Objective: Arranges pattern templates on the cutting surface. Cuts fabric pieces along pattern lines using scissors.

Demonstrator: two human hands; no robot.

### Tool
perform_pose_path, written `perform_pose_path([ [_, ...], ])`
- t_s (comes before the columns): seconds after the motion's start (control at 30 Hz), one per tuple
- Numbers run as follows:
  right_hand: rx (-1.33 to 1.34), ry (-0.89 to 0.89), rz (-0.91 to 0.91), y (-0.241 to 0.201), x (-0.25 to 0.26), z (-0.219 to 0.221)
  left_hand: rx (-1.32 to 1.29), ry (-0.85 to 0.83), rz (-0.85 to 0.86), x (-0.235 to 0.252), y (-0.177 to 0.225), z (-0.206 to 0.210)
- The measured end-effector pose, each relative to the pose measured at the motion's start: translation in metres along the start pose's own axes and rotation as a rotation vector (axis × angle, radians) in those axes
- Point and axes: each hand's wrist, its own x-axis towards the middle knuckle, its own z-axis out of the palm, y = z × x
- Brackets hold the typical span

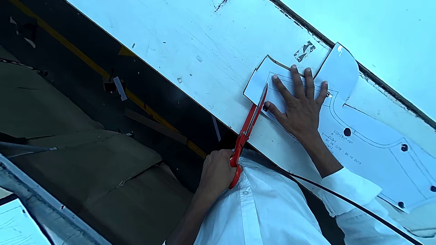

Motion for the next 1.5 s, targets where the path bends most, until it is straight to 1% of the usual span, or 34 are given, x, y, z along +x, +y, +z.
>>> perform_pose_path([
  [0.27,-0.002,-0.004,-0.002,0.0,0.0,0.0,-0.022,0.016,0.015,-0.001,0.0,0.005],
  [0.37,-0.011,-0.008,0.0,0.001,0.0,0.001,-0.017,-0.01,0.007,-0.002,0.004,0.002],
  [0.5,-0.007,-0.009,-0.002,0.001,0.001,0.0,-0.004,0.012,0.033,0.004,0.011,0.001],
  [0.57,-0.011,-0.005,0.001,0.001,0.0,0.0,0.008,-0.018,0.011,0.006,0.014,0.001],
  [0.7,-0.029,-0.003,0.003,0.001,0.0,0.0,-0.014,0.049,0.059,0.005,0.009,0.008],
  [0.93,-0.022,0.006,0.002,0.001,0.002,0.001,-0.056,0.08,0.084,0.005,0.008,0.011],
  [1.1,-0.025,0.003,0.005,0.001,0.001,0.002,-0.042,0.049,0.067,0.007,0.008,0.009],
  [1.27,-0.028,0.012,0.003,0.001,0.001,0.002,-0.009,-0.018,0.033,0.013,0.02,-0.004],
  [1.5,-0.028,0.013,0.009,0.0,0.001,0.002,-0.024,0.002,0.053,0.014,0.019,-0.004],
])
